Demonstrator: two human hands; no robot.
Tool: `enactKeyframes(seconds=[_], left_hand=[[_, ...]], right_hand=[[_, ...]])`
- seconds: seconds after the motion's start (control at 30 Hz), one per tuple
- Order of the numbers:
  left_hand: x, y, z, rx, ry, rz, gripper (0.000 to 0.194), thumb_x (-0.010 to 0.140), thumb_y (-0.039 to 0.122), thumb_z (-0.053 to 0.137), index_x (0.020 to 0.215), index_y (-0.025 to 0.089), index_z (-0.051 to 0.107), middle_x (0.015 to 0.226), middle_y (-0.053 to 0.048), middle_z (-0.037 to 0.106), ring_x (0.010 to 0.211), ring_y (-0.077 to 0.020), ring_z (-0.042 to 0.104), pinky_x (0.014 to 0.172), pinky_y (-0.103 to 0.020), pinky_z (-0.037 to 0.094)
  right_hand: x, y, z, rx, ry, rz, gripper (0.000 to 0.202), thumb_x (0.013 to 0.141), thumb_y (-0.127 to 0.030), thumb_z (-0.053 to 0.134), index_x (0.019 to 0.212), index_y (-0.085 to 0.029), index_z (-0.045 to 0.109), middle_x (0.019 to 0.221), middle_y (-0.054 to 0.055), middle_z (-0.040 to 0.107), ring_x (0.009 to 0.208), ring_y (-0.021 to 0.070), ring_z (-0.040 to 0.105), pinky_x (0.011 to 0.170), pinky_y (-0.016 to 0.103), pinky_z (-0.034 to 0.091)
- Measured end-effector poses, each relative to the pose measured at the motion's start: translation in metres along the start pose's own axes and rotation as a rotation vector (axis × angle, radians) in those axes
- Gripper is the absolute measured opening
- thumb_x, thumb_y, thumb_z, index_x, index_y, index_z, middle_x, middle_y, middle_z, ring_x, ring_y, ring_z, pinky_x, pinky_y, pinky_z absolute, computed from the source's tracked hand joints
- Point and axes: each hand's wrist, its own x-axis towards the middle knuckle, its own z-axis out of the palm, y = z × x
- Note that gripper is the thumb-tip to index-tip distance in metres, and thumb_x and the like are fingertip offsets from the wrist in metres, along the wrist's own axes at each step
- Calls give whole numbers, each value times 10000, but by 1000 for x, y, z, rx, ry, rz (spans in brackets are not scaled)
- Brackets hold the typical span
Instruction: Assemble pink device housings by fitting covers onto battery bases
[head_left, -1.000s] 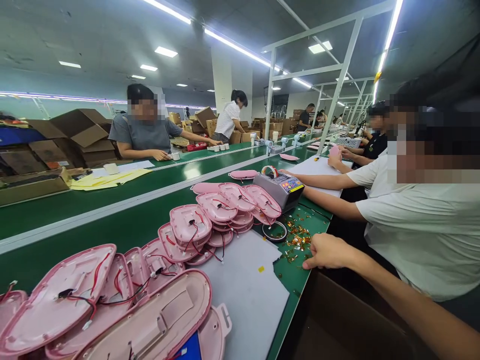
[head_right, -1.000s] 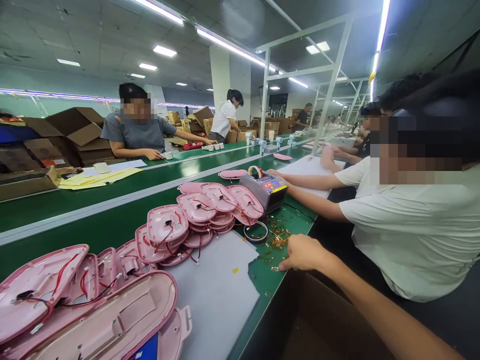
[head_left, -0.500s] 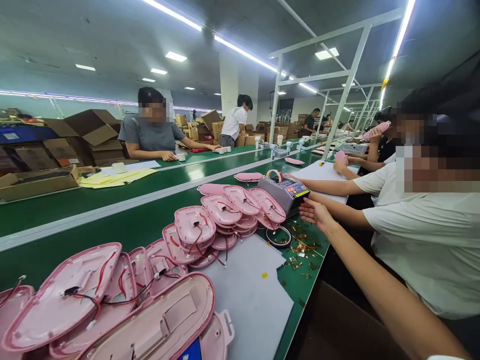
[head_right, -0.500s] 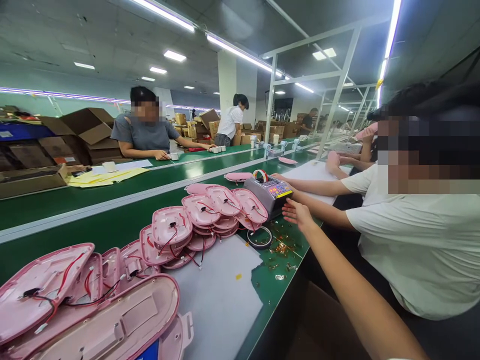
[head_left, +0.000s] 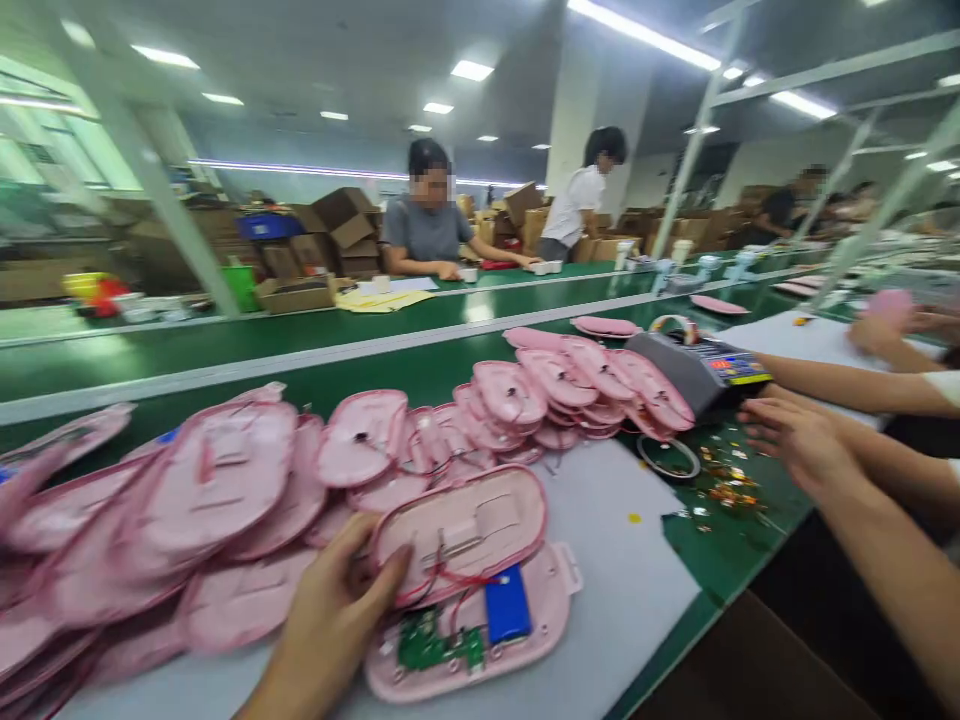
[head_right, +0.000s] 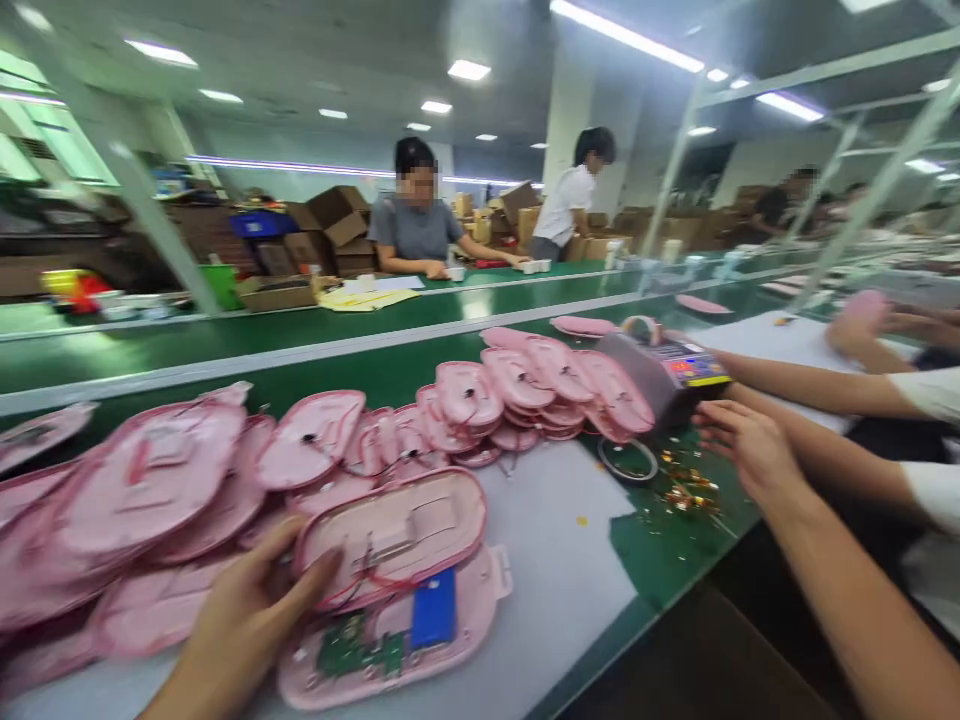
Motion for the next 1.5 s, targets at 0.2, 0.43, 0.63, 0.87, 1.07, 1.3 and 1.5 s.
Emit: enactKeyframes(seconds=[0.2, 0.43, 0.63, 0.87, 1.07, 1.3, 1.5], left_hand=[[-5, 5, 5, -310, -189, -87, 328, 840, 397, 622, 1066, 163, 583, 870, -11, 652, 722, -154, 618, 593, -196, 495], [-7, 0, 7, -477, -249, -60, 257, 822, 291, 654, 1027, 145, 601, 762, 2, 643, 726, -157, 632, 582, -190, 505], [-8, -10, 14, -602, -255, 15, 311, 814, 219, 615, 1116, 144, 606, 964, -41, 676, 799, -173, 656, 684, -241, 558], [-10, -8, 14, -563, -261, 50, 344, 831, 223, 617, 1169, 160, 609, 935, -34, 675, 724, -140, 621, 548, -171, 491], [-12, -5, 11, -493, -245, 38, 320, 836, 248, 624, 1144, 160, 630, 900, -27, 679, 656, -133, 620, 494, -168, 466], [-14, -2, 7, -571, -269, -51, 334, 819, 298, 683, 1124, 176, 622, 964, -49, 699, 709, -161, 657, 527, -196, 532], [-5, -1, -9, -689, -345, -130, 366, 810, 386, 703, 1068, 131, 651, 984, -79, 692, 750, -154, 661, 667, -223, 584]], right_hand=[[-126, -46, 78, -283, -627, -515, 202, 835, -445, 646, 813, -246, 619, 666, 31, 490, 575, 145, 429, 508, 301, 328], [-225, -60, 202, -709, -1180, -1206, 106, 919, -236, 528, 846, -172, 570, 825, 12, 530, 719, 122, 460, 641, 270, 321], [-229, -35, 222, -904, -1086, -1381, 163, 943, -237, 473, 831, -157, 560, 858, 32, 482, 740, 134, 443, 642, 264, 299], [-234, -27, 222, -1034, -944, -1467, 180, 938, -264, 484, 820, -170, 582, 863, 39, 488, 724, 139, 441, 595, 262, 256], [-236, -36, 230, -1098, -781, -1338, 263, 800, -388, 685, 695, -173, 575, 795, 26, 529, 737, 160, 485, 578, 269, 256], [-209, -54, 225, -958, -1038, -1006, 110, 842, -268, 632, 944, -230, 641, 869, -15, 667, 792, 148, 579, 677, 261, 362], [-194, -44, 215, -820, -1029, -914, 88, 877, -238, 572, 919, -222, 649, 838, -27, 674, 758, 133, 571, 671, 253, 373]])
